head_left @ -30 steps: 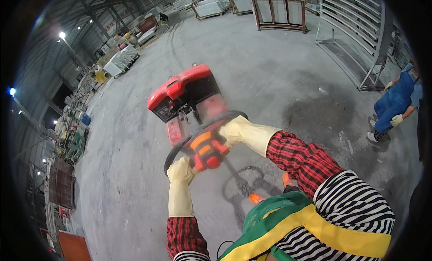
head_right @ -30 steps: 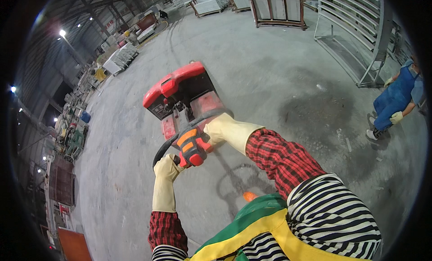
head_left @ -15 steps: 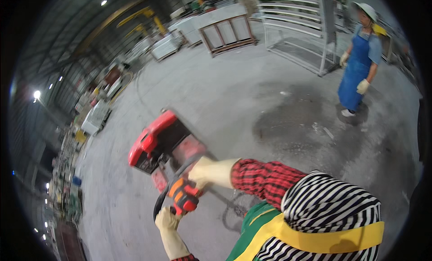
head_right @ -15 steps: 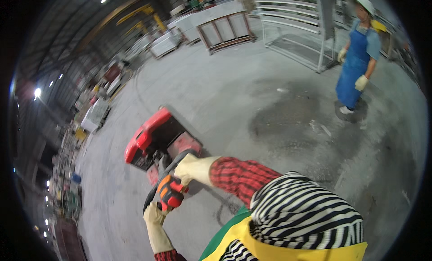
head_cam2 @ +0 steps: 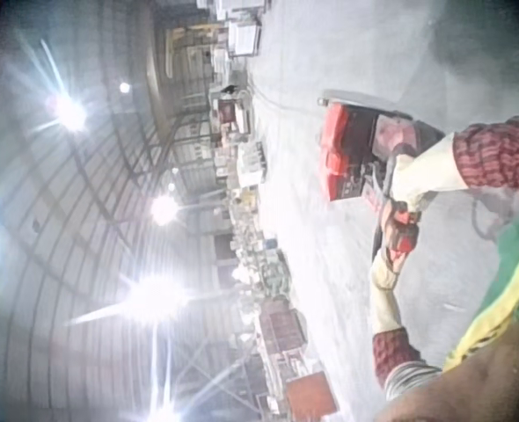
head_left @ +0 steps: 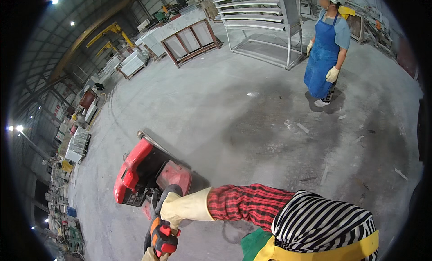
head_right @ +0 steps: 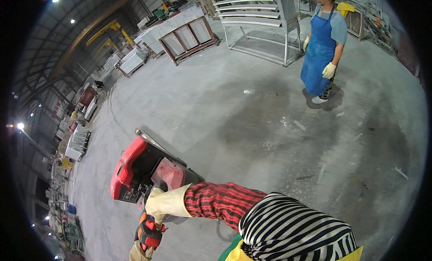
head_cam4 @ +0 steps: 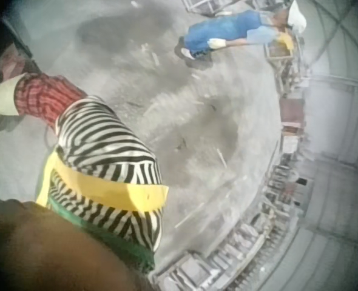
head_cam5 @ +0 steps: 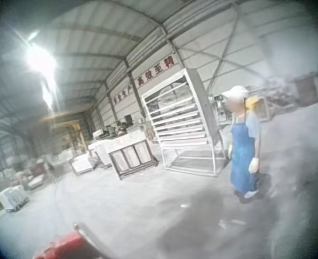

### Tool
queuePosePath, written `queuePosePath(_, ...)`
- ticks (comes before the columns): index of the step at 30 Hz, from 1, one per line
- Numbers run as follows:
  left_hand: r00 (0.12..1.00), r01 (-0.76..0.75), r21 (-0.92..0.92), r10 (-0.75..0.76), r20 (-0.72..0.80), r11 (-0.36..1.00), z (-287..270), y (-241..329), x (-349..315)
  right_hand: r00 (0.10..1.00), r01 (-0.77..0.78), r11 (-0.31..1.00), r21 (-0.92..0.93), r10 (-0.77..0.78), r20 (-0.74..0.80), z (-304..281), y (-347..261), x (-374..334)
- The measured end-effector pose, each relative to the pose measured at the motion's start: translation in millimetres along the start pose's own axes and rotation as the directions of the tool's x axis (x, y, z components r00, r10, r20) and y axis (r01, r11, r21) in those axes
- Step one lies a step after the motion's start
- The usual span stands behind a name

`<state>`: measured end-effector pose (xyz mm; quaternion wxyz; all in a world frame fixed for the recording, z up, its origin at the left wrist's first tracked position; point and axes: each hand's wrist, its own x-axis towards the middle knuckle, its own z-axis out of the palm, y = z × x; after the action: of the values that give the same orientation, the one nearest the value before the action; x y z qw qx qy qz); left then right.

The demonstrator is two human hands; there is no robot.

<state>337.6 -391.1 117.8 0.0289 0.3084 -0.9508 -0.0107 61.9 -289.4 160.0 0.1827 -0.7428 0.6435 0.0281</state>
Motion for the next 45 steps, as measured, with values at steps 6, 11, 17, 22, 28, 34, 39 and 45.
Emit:
queuePosePath(6, 0.996, -0.082, -0.006, 0.083, 0.042, 0.997, -24.9, 43.5, 16.2, 0.975, 0.018, 0.999, -0.035, -0.025, -0.222, -31.8, -16.5, -72.2)
queuePosePath(11, 0.995, -0.093, -0.046, 0.094, 0.038, 0.995, -37.3, 69.6, -6.1, 0.901, 0.126, 0.970, -0.207, -0.199, -0.386, -67.1, -55.1, -188.2)
queuePosePath(17, 0.999, -0.052, -0.154, 0.054, 0.006, 0.987, -9.5, 58.4, -135.4, 0.997, -0.025, 0.998, 0.059, 0.030, -0.077, 26.0, -148.2, -187.6)
queuePosePath(22, 0.999, 0.042, -0.232, -0.034, 0.042, 0.972, -87.6, 69.9, -230.7, 0.998, 0.034, 0.991, -0.127, -0.028, 0.047, 9.6, -181.8, -247.3)
queuePosePath(28, 0.986, 0.162, -0.309, -0.142, 0.085, 0.937, -168.3, 127.9, -291.2, 0.981, 0.168, 0.960, -0.222, -0.140, 0.137, -20.1, -182.0, -304.6)
queuePosePath(34, 0.963, 0.269, -0.393, -0.251, 0.097, 0.879, -196.4, 234.4, -306.2, 0.912, 0.364, 0.898, -0.248, -0.398, -0.103, 8.6, -144.1, -338.0)
queuePosePath(39, 0.891, 0.376, -0.536, -0.453, -0.014, 0.756, -163.2, 336.7, -287.0, 0.895, 0.337, 0.933, -0.129, -0.360, -0.264, 43.3, -87.8, -353.7)
queuePosePath(45, 0.763, 0.372, -0.815, -0.646, -0.003, 0.443, -171.4, 452.3, -225.3, 0.868, 0.452, 0.888, -0.083, -0.459, -0.188, 38.5, -24.4, -347.5)
